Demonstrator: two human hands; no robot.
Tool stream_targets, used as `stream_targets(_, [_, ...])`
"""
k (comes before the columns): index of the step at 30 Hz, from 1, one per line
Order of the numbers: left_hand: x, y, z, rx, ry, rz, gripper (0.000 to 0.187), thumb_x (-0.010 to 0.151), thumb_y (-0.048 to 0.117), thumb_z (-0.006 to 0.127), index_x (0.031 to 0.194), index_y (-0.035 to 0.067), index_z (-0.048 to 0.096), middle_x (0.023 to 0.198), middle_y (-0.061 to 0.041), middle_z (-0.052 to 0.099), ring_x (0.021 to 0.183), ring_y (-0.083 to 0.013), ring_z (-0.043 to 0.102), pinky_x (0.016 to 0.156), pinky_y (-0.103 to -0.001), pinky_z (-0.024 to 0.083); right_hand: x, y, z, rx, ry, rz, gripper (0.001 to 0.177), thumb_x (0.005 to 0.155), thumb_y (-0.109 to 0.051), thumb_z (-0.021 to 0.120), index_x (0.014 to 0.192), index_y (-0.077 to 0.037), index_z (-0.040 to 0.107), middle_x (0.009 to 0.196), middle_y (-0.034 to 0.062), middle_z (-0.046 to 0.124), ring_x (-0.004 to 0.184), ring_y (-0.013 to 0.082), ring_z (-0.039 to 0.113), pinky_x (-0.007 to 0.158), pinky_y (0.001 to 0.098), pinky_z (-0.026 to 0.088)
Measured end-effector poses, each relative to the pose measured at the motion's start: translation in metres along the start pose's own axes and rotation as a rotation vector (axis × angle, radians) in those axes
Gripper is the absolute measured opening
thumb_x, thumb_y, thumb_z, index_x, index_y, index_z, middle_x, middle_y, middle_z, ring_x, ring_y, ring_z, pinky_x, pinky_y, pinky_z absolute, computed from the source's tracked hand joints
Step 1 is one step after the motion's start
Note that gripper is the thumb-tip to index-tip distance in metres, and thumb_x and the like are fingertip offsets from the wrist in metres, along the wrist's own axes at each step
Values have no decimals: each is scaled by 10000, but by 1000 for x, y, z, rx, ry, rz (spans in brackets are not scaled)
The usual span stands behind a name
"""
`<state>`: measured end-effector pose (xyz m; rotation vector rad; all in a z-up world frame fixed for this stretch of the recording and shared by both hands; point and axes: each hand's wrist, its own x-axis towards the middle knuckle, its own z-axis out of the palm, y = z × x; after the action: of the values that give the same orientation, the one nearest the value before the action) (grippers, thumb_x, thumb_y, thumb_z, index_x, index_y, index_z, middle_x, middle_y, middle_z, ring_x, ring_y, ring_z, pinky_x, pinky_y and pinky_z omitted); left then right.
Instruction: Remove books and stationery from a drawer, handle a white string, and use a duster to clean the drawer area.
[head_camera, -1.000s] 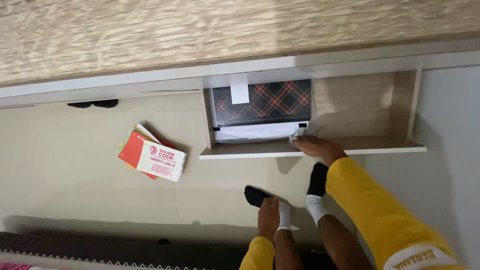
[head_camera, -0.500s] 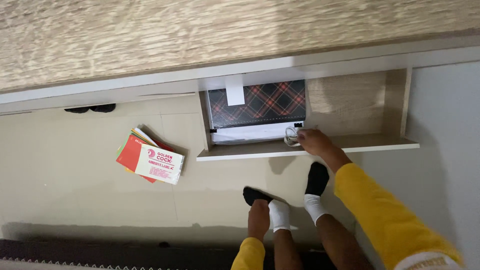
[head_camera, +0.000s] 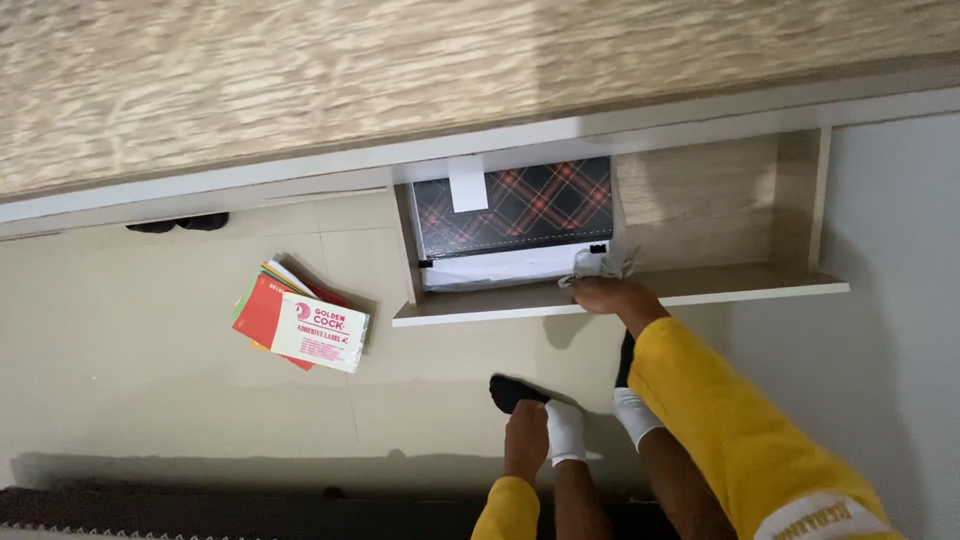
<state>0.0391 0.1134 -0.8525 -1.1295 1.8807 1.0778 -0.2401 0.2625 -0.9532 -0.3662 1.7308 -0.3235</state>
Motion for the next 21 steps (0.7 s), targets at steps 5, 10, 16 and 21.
stream_targets(5, [-9,35,-22,-10,-39,-79,383,987,335,511,1204,62,670,1190,-185,720,1135,-357,662,965,-432,513,26,8,4,16,23,54,461,1041,-367,349,1353,-162,620,1459,111,564,1286,319,567,1104,460,436])
stream_targets(10, [-3,19,-25,-24,-38,-55,396,975,334,503,1204,69,687,1204,-152,723,1129,-335,669,968,-417,512,10,14,1,-11,223,87,358,1080,-311,447,1219,-107,705,1278,161,698,1121,317,691,1002,450,534])
stream_targets(16, [-1,0,-20,5,-39,-100,373,978,339,541,1169,55,691,1172,-165,741,1115,-318,688,967,-410,524,-50,-2,-17,377,583,72,170,834,-120,743,991,-54,739,1114,154,756,1013,284,718,942,414,576])
stream_targets(21, [-9,-10,-17,4,-17,-71,351,974,327,568,1164,55,683,1164,-159,735,1105,-328,688,947,-425,534,-73,-12,-21,-124,849,43,541,821,-284,781,1313,-97,656,1366,133,533,1218,322,586,986,465,485])
